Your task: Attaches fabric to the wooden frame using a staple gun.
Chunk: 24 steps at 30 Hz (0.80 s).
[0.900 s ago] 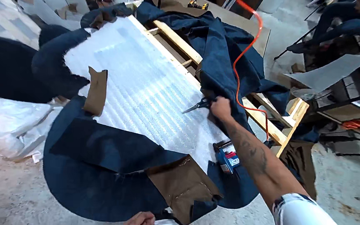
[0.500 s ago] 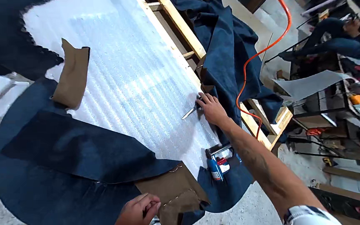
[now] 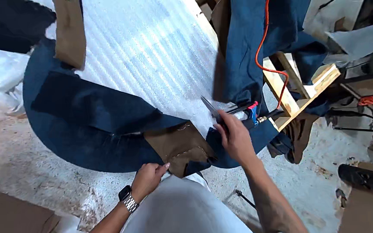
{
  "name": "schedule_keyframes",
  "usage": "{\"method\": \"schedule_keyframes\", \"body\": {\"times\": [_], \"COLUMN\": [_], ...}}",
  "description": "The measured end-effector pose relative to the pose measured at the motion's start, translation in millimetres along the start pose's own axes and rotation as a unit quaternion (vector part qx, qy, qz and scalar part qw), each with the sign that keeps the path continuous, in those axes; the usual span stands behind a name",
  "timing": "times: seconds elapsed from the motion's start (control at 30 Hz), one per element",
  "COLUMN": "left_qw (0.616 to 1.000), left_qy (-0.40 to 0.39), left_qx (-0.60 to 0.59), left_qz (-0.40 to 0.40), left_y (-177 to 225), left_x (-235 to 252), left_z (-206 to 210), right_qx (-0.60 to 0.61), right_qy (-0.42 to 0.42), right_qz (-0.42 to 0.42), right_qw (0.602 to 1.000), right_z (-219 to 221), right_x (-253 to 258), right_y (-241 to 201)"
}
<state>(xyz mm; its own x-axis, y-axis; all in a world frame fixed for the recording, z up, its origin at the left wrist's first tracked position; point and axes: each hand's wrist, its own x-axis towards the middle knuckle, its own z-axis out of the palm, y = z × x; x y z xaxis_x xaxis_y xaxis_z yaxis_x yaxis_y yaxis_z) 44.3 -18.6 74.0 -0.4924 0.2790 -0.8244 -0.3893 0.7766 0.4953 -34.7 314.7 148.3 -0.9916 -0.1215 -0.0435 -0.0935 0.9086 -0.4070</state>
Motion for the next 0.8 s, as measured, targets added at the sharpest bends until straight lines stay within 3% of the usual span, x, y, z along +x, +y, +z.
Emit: {"method": "schedule_keyframes", "body": {"times": [0.07,0.17,0.27,0.33,0.43,0.57,0.63,0.73,0.8], "left_qw": [0.980,0.878,0.791,0.758,0.756,0.781,0.797,0.816,0.884], "left_qy": [0.024,0.071,0.136,0.156,0.204,0.256,0.288,0.276,0.257], "left_qx": [-0.196,-0.471,-0.591,-0.628,-0.619,-0.569,-0.530,-0.507,-0.389], "left_qz": [-0.010,-0.049,-0.076,-0.084,-0.061,0.017,0.039,0.014,-0.030], "left_y": [-1,18,39,47,55,54,54,52,49], "left_x": [0,3,13,23,31,27,21,15,10], "left_z": [28,66,95,109,123,133,135,137,135], "right_qx": [0.050,0.064,0.057,0.046,0.042,0.054,0.071,0.115,0.132], "right_qy": [-0.025,-0.055,-0.073,-0.085,-0.069,0.078,0.115,0.038,-0.083], "right_qz": [0.071,0.136,0.153,0.154,0.125,0.023,0.010,0.014,0.010], "right_qw": [0.996,0.987,0.984,0.983,0.989,0.995,0.991,0.993,0.988], "right_z": [16,30,35,34,30,13,5,15,30], "right_x": [-63,-132,-168,-174,-153,-110,-100,-106,-118], "right_y": [22,47,61,66,63,50,44,37,31]}}
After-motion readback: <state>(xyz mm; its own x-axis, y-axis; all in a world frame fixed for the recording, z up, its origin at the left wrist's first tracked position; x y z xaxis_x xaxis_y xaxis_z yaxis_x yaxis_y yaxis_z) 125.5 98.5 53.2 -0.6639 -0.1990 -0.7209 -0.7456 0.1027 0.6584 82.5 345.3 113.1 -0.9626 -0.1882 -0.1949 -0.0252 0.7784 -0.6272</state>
